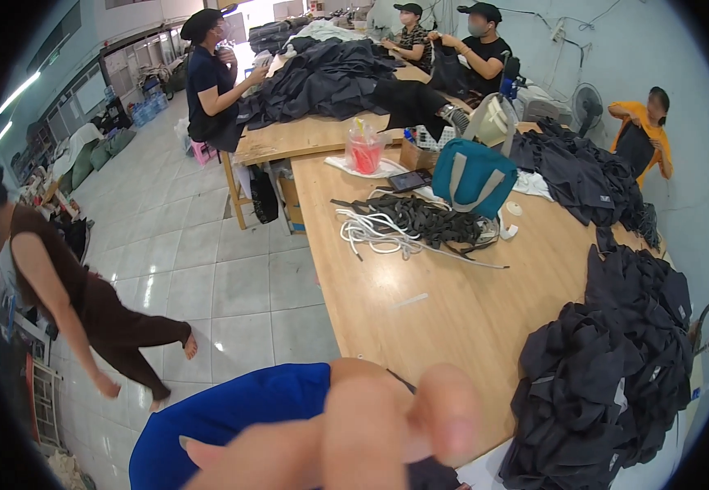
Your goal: Trimming loose threads and inspecting grey fabric trousers in a manufacturing setting.
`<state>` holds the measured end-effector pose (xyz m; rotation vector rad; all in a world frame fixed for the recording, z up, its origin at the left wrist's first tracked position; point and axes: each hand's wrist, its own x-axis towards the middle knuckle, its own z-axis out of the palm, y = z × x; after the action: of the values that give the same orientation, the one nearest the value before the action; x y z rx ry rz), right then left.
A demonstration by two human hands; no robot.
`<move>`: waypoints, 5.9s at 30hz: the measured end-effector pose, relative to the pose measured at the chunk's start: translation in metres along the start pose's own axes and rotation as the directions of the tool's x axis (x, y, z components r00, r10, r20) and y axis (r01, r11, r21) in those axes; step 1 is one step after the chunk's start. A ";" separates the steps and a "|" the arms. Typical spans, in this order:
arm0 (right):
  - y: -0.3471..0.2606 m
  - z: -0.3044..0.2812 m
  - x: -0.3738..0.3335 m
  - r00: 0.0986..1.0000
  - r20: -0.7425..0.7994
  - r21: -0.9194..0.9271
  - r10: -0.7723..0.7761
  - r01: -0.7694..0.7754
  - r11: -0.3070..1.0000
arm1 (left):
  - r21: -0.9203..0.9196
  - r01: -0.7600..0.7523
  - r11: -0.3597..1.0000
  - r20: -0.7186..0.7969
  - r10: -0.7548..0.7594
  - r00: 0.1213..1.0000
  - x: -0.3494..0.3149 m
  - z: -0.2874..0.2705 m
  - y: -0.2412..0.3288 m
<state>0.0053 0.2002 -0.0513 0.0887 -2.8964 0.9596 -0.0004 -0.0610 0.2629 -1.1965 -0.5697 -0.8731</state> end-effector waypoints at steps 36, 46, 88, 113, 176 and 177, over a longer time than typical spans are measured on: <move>0.027 0.096 0.062 0.935 0.007 0.255 -0.354 0.341 0.905 | -0.803 0.587 0.100 0.328 -0.748 0.577 -0.037 0.020 0.036; -0.002 0.130 0.103 0.890 -0.019 0.321 -0.455 0.437 0.840 | -0.753 0.595 0.281 0.306 -0.652 0.694 -0.072 0.017 0.027; 0.019 -0.033 -0.033 0.921 -0.065 0.741 0.384 -0.213 0.637 | 0.871 0.473 -0.129 0.280 -0.662 -0.695 -0.225 -0.013 0.158; 0.040 -0.021 -0.036 0.865 -0.022 0.637 0.501 -0.375 0.674 | 0.779 0.562 -0.278 -0.078 -0.932 -0.353 -0.249 -0.072 0.155; -0.010 -0.015 0.000 0.804 0.413 0.838 0.428 -0.520 0.168 | 0.283 0.815 -0.505 0.560 -0.602 -0.568 -0.228 -0.008 0.181; -0.013 -0.013 -0.002 0.815 0.409 0.862 0.410 -0.493 0.119 | 0.240 0.774 -0.586 0.558 -0.570 -0.604 -0.229 -0.010 0.182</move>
<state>0.0095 0.1975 -0.0331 -0.7707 -1.8049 2.7341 0.0208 0.0129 -0.0193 -0.8706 -2.4131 -2.5710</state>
